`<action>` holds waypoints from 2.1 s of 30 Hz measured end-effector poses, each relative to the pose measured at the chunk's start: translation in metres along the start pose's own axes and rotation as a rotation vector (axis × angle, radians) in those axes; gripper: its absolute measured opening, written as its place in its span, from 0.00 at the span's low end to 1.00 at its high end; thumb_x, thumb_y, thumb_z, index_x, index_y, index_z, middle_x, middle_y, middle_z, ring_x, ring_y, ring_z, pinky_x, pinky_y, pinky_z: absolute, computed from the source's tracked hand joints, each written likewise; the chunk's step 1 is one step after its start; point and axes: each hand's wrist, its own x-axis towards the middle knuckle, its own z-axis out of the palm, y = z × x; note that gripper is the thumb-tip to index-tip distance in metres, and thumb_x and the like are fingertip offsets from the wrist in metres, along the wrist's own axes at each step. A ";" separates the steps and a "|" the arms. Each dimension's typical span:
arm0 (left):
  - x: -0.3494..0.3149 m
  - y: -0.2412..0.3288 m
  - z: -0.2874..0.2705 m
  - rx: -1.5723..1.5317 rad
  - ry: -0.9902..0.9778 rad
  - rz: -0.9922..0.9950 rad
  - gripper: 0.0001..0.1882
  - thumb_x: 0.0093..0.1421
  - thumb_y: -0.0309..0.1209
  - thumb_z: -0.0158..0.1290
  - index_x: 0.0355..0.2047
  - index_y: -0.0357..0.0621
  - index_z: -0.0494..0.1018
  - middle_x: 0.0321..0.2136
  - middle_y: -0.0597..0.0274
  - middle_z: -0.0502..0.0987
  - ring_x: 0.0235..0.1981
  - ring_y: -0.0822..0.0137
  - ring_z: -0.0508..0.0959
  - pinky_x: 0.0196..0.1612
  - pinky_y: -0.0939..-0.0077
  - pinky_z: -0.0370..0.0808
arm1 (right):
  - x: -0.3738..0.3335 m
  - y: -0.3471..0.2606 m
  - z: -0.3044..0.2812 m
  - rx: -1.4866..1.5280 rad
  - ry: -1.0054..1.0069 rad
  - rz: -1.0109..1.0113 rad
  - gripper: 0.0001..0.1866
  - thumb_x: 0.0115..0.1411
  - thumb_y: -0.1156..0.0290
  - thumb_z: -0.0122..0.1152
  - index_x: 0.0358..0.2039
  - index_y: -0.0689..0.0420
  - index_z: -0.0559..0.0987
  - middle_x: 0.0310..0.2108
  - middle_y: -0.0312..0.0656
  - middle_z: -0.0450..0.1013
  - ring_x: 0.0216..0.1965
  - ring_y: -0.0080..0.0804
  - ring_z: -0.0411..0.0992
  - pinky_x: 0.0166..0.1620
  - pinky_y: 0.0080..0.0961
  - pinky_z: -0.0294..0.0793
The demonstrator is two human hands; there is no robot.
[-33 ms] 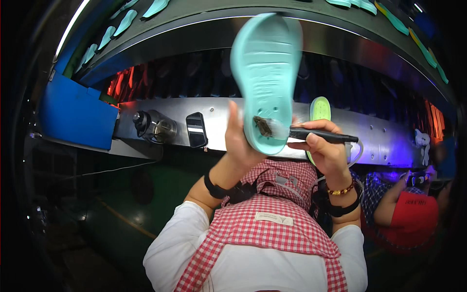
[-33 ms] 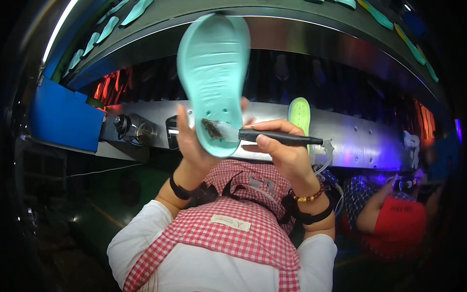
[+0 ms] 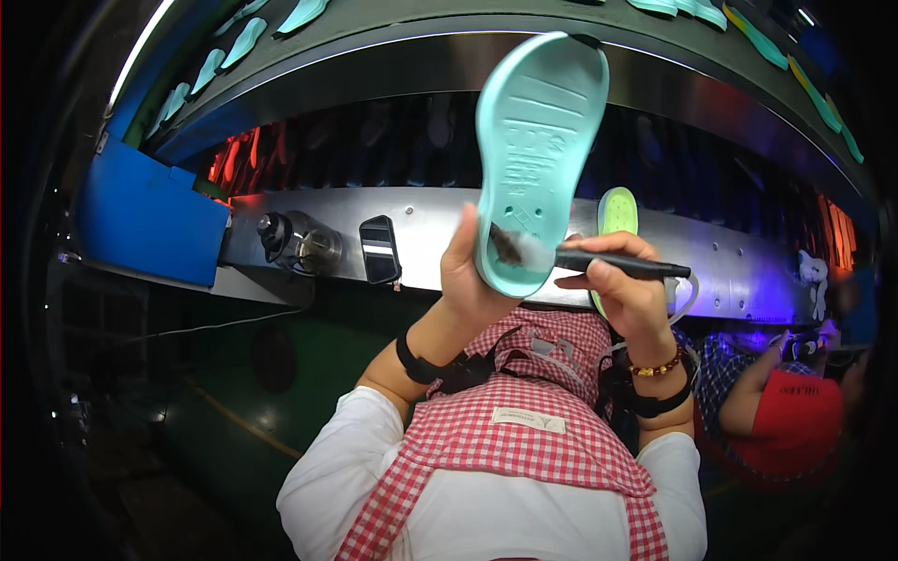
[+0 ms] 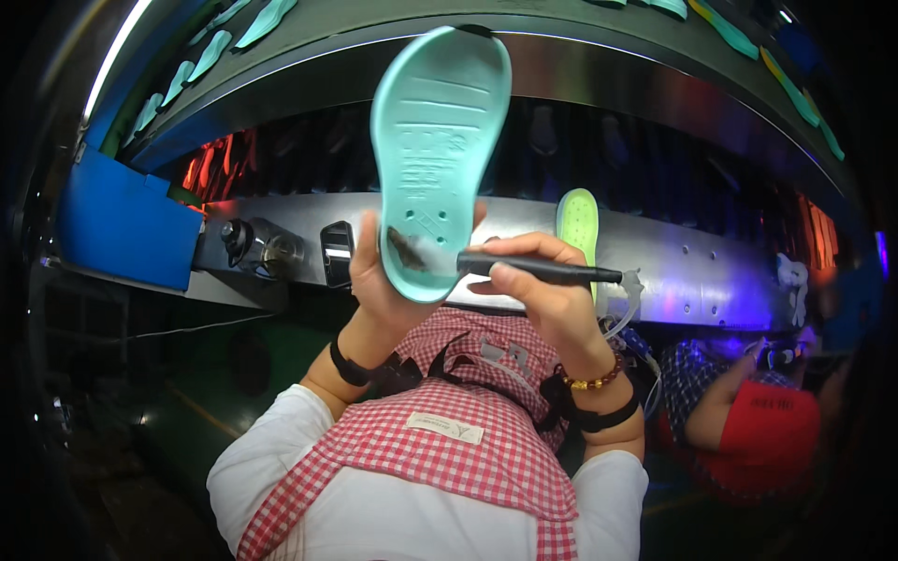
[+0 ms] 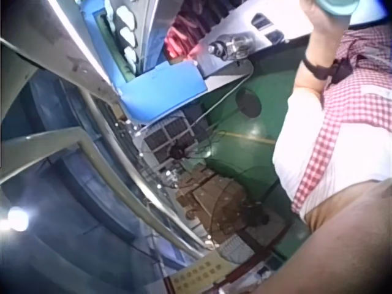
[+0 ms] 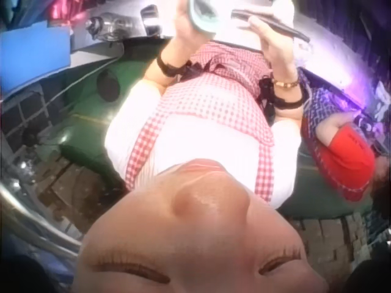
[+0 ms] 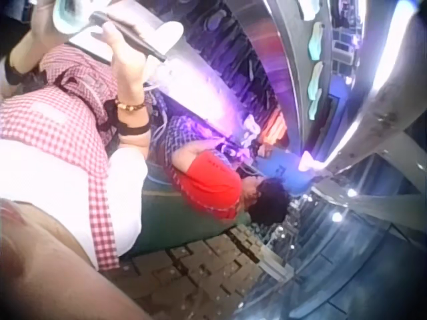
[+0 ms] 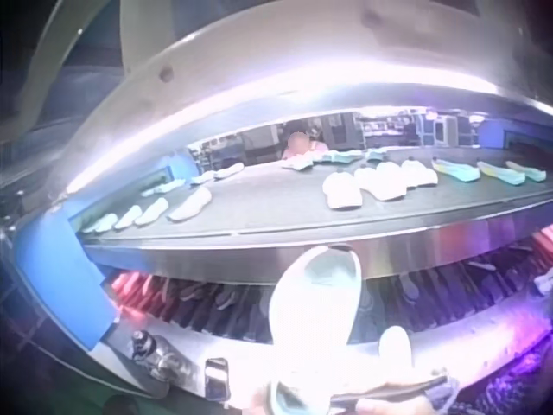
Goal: Applying a liquid primer or adhesive to the underside of shoe soles using a brush on a manufacturing line.
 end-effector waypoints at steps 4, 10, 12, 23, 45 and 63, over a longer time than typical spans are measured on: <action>0.011 0.019 -0.037 0.181 -0.230 -0.175 0.26 0.59 0.45 0.37 0.49 0.36 0.62 0.43 0.47 0.70 0.42 0.53 0.73 0.46 0.60 0.70 | -0.003 -0.027 0.005 -0.617 -0.342 -0.103 0.12 0.48 0.84 0.57 0.35 0.65 0.77 0.33 0.46 0.75 0.35 0.25 0.73 0.41 0.17 0.71; 0.020 0.030 -0.027 0.224 -0.136 -0.477 0.22 0.60 0.40 0.39 0.47 0.36 0.64 0.40 0.50 0.72 0.39 0.62 0.75 0.43 0.68 0.73 | 0.008 -0.036 0.003 -0.856 -0.542 -0.253 0.12 0.44 0.82 0.62 0.33 0.63 0.78 0.33 0.45 0.75 0.34 0.30 0.75 0.36 0.21 0.73; 0.021 0.035 -0.033 0.237 -0.163 -0.645 0.22 0.59 0.40 0.41 0.46 0.35 0.65 0.40 0.50 0.72 0.40 0.63 0.75 0.41 0.70 0.74 | 0.009 -0.043 0.001 -0.855 -0.620 -0.328 0.12 0.43 0.82 0.63 0.32 0.62 0.78 0.34 0.46 0.75 0.32 0.30 0.75 0.35 0.20 0.73; 0.012 0.062 -0.012 0.697 -0.058 -0.720 0.28 0.55 0.39 0.46 0.49 0.29 0.63 0.42 0.49 0.71 0.40 0.65 0.73 0.43 0.74 0.70 | 0.005 -0.080 -0.007 -0.940 -0.662 -0.183 0.11 0.46 0.80 0.60 0.34 0.62 0.77 0.35 0.47 0.75 0.38 0.39 0.74 0.41 0.28 0.73; 0.025 0.013 -0.057 0.079 0.030 -0.244 0.50 0.48 0.71 0.18 0.56 0.41 0.54 0.45 0.42 0.67 0.46 0.44 0.68 0.50 0.48 0.64 | 0.017 -0.014 -0.008 -0.800 -0.066 -0.184 0.11 0.47 0.78 0.60 0.33 0.64 0.77 0.28 0.44 0.76 0.30 0.24 0.74 0.35 0.17 0.72; 0.020 0.024 -0.042 0.073 -0.247 -0.023 0.44 0.50 0.68 0.29 0.52 0.42 0.59 0.42 0.55 0.70 0.42 0.57 0.72 0.51 0.46 0.64 | -0.010 -0.019 0.003 -0.745 -0.399 -0.270 0.11 0.45 0.80 0.61 0.33 0.62 0.77 0.28 0.44 0.75 0.31 0.28 0.74 0.35 0.19 0.72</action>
